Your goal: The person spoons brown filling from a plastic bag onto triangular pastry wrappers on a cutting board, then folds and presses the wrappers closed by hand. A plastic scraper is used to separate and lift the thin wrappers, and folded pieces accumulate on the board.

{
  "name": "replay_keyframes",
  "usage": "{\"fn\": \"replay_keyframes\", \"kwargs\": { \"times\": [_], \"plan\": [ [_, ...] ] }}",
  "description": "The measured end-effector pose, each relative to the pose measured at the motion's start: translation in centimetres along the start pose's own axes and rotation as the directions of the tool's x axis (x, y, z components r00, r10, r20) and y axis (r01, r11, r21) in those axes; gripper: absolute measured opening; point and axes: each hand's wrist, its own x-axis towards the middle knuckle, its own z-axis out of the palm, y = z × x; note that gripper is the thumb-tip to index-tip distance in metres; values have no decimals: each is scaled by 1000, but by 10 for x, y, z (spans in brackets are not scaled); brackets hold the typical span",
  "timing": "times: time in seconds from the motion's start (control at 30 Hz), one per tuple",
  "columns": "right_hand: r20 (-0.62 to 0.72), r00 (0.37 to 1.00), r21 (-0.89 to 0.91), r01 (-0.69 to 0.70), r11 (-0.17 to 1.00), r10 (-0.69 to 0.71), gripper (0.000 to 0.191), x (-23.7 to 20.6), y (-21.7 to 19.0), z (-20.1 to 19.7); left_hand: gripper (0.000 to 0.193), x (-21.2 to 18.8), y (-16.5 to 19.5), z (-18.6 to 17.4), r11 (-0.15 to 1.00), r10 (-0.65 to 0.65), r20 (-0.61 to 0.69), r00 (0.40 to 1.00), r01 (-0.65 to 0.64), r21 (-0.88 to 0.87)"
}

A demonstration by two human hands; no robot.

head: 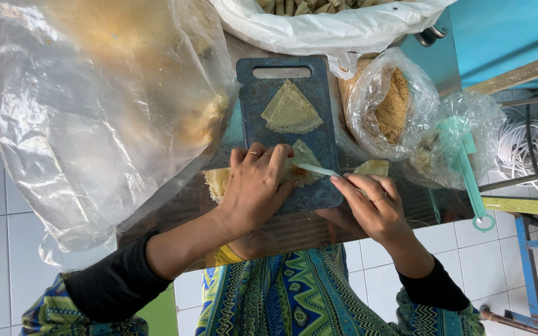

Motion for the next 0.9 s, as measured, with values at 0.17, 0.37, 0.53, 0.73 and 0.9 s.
{"fn": "replay_keyframes", "kwargs": {
  "times": [0.17,0.37,0.53,0.73,0.9],
  "plan": [
    [-94,972,24,-216,976,217,26,2,4,13,51,1,-3,-3,999,-32,19,999,32,-4],
    [27,889,333,-439,834,457,21,7,1,19,51,3,-7,-13,995,-96,87,992,96,0],
    [32,898,346,-423,838,440,21,7,0,22,54,3,-8,-13,996,-86,106,991,89,-21],
    [18,894,364,-423,830,447,21,2,2,25,55,1,-9,-10,998,-44,66,997,46,-33],
    [51,903,376,-413,830,426,22,-10,9,28,55,1,-11,-9,998,-49,75,996,53,-46]
  ]
}}
